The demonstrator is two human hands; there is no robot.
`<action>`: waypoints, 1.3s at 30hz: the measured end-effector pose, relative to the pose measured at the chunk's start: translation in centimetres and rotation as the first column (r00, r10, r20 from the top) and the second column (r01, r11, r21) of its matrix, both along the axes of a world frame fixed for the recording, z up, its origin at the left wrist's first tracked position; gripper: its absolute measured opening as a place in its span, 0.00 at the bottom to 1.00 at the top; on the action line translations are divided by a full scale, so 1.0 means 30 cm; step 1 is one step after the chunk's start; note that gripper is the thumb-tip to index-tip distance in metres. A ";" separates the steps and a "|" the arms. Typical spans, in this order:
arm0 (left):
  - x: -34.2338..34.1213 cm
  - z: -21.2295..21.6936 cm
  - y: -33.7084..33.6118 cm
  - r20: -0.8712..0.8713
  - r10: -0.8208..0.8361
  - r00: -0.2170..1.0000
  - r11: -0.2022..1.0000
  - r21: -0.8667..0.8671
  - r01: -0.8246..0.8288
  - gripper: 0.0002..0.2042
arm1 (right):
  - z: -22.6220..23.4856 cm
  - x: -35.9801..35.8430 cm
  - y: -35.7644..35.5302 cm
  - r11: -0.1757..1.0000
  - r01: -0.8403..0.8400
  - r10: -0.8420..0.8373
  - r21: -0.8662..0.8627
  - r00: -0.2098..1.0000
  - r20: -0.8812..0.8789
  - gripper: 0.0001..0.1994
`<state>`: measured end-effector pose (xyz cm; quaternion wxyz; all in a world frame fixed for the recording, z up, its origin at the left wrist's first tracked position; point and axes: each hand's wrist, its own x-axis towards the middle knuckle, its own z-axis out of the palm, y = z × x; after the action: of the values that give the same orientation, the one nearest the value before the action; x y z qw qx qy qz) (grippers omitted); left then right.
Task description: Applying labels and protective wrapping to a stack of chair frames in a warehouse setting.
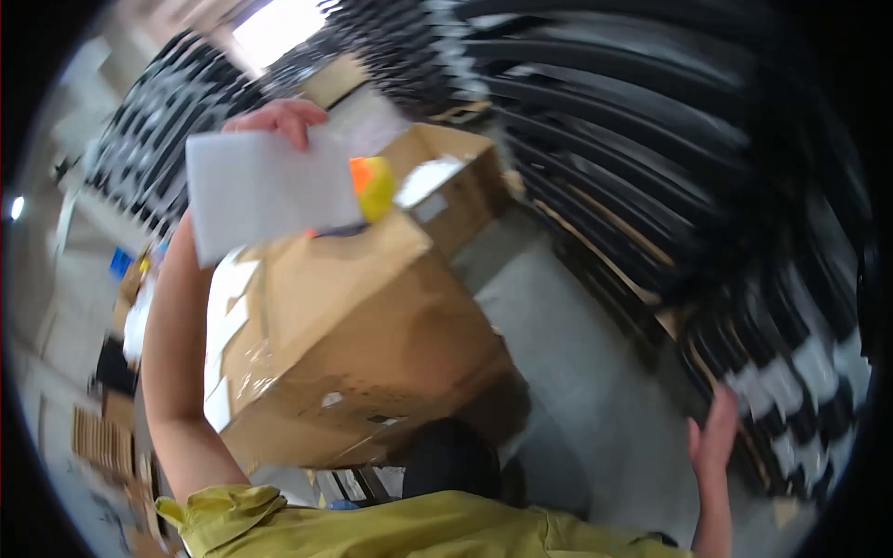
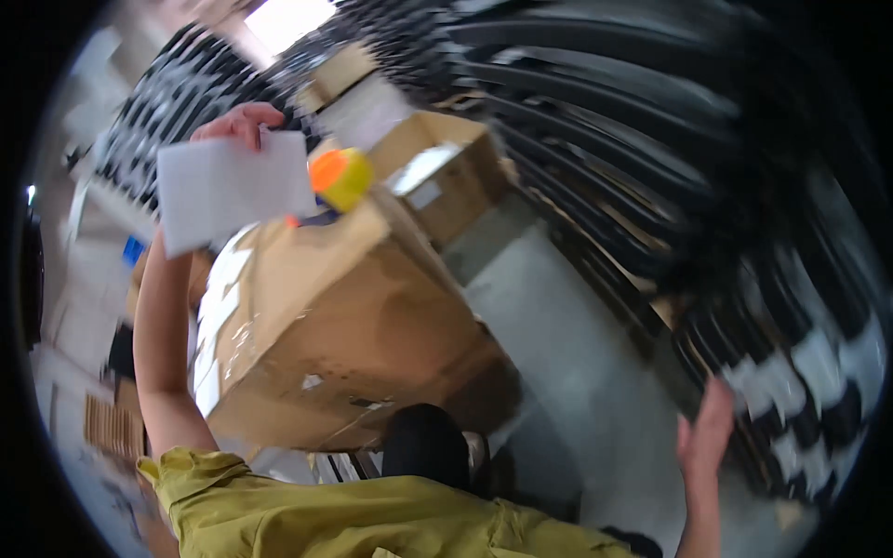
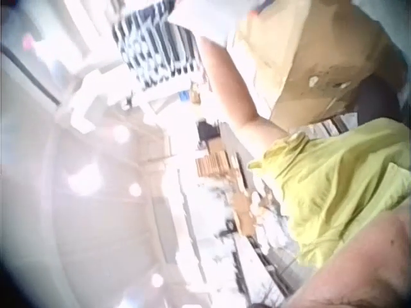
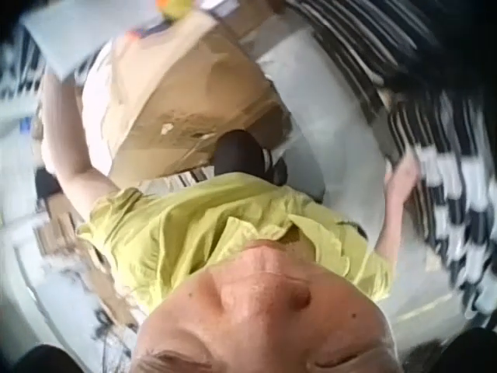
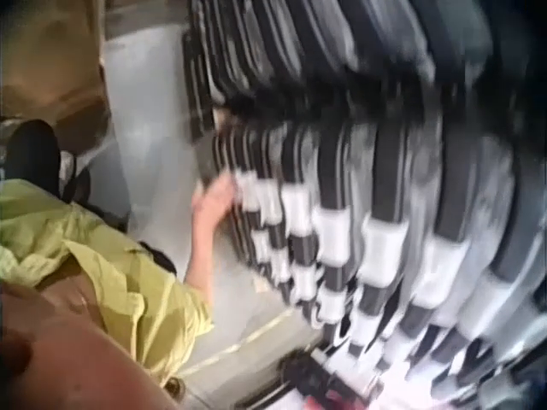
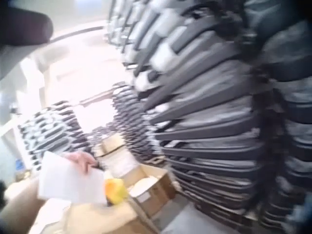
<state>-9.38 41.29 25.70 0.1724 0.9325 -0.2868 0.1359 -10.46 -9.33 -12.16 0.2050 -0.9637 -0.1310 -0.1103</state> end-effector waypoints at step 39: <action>0.177 -1.455 -1.903 -0.302 -0.119 0.946 0.950 0.243 0.197 0.25 | -0.448 -0.129 -0.534 -0.349 0.392 -0.269 0.851 0.828 -0.492 0.09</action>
<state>-4.07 -15.80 -17.94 0.0933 0.9308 -0.3492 -0.0537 -14.33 -25.37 -25.59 0.8302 -0.4335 0.2982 -0.1841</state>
